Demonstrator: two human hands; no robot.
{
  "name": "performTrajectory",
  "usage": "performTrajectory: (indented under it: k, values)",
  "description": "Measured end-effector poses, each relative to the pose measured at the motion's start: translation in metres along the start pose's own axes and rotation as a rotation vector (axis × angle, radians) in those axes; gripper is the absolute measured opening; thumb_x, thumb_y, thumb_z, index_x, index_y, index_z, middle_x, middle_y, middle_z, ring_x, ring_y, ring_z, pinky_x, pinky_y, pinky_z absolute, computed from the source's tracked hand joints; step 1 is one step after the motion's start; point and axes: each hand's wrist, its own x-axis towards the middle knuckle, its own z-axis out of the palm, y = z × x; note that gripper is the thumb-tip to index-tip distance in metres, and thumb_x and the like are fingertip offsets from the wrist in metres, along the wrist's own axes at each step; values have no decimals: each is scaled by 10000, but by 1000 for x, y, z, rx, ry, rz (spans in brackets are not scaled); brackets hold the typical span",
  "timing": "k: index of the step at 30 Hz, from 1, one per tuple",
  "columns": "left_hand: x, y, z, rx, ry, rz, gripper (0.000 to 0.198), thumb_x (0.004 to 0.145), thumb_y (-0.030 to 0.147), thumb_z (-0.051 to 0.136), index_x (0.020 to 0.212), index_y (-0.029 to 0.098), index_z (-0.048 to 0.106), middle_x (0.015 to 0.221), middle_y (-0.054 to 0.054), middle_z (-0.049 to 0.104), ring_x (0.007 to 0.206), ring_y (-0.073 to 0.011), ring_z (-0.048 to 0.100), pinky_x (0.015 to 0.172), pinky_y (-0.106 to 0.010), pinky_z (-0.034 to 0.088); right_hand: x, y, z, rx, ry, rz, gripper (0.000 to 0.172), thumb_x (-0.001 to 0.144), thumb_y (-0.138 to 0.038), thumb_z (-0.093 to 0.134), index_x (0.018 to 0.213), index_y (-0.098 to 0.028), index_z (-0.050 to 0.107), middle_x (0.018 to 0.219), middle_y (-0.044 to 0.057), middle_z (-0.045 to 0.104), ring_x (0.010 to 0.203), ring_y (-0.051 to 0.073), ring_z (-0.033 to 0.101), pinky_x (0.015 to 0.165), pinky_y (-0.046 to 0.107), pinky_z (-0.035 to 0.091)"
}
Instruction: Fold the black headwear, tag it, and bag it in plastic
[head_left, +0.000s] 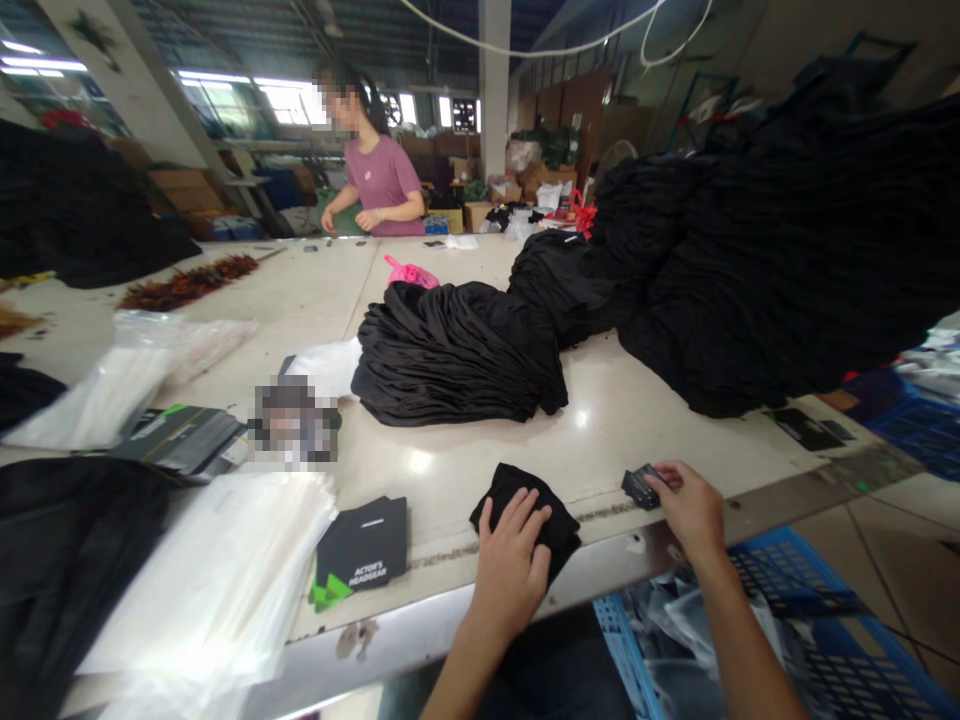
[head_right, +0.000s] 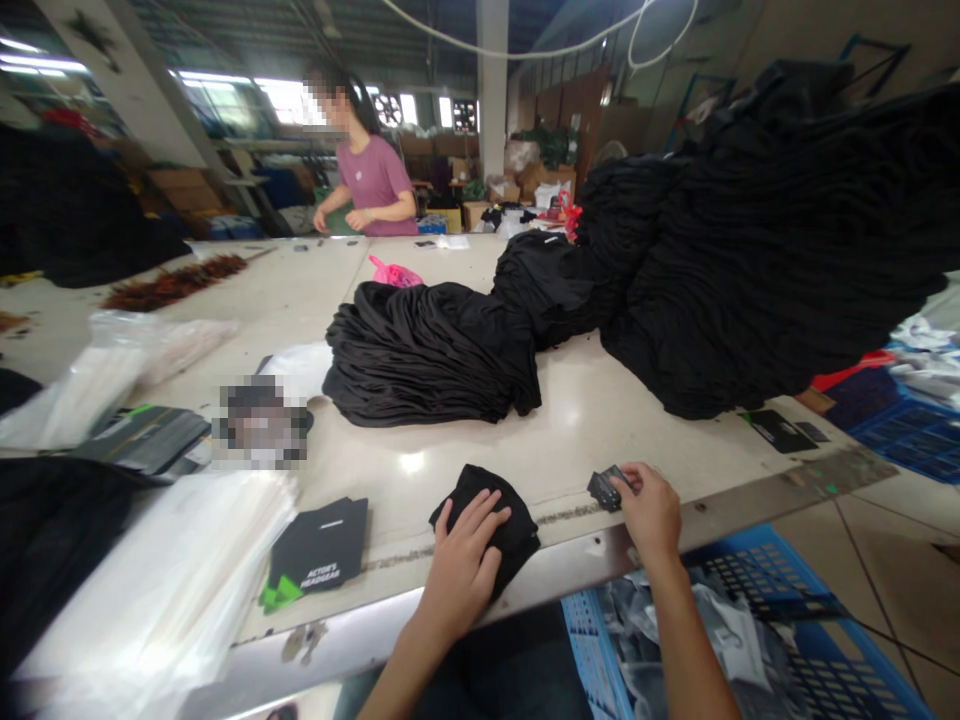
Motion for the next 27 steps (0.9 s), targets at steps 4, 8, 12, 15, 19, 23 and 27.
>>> performTrajectory:
  k: [4, 8, 12, 15, 19, 23, 27]
  values:
    - [1, 0, -1, -44, 13, 0, 563, 849, 60, 434, 1328, 264, 648, 1550, -7, 529, 1505, -226, 419, 1297, -646, 117, 1, -2, -3, 41, 9, 59, 392, 754, -534, 597, 946, -199, 664, 872, 103, 737, 782, 262, 669, 774, 382, 478]
    - [1, -2, 1, -63, 35, 20, 534, 804, 14, 421, 1213, 235, 685, 1491, -24, 592, 1486, -220, 447, 1305, -632, 93, 0, -8, -9, 68, 9, 82, 346, 735, -550, 603, 821, -218, 651, 838, 104, 718, 825, 293, 646, 801, 415, 450]
    - [2, -2, -1, -65, 13, 36, 530, 799, -3, 408, 1192, 233, 673, 1489, -28, 594, 1497, -215, 430, 1303, -635, 63, -5, -22, -13, 168, 8, 123, 394, 706, -583, 645, 807, -203, 633, 818, 112, 688, 800, 290, 616, 803, 440, 456]
    - [-4, -5, -14, -63, -42, 92, 572, 867, 44, 431, 1374, 265, 576, 1600, -42, 465, 1544, -244, 354, 1279, -682, 77, -20, -44, -12, 345, -83, 126, 516, 746, -629, 645, 987, -173, 616, 854, 101, 683, 785, 258, 646, 706, 373, 505]
    - [-34, -39, -56, 35, 91, 125, 538, 1021, 235, 460, 1552, 298, 400, 1679, -90, 318, 1566, -281, 302, 1255, -644, 250, -51, -83, -11, 592, -275, 117, 598, 813, -606, 701, 1208, -169, 601, 872, 45, 631, 706, 182, 617, 557, 275, 478]
    - [-85, -114, -100, 351, 252, 95, 527, 979, 224, 480, 1505, 264, 481, 1654, -123, 359, 1539, -350, 339, 1149, -611, 436, -77, -114, -11, 746, -366, 154, 457, 811, -554, 778, 1037, -189, 620, 910, 46, 614, 777, 168, 619, 590, 240, 499]
    - [-123, -172, -120, 580, 272, 191, 452, 980, 212, 481, 1420, 208, 582, 1544, -139, 520, 1392, -332, 553, 1015, -494, 588, -87, -127, -8, 726, -361, 153, 423, 794, -539, 809, 917, -202, 584, 929, 39, 597, 873, 172, 620, 659, 218, 515]
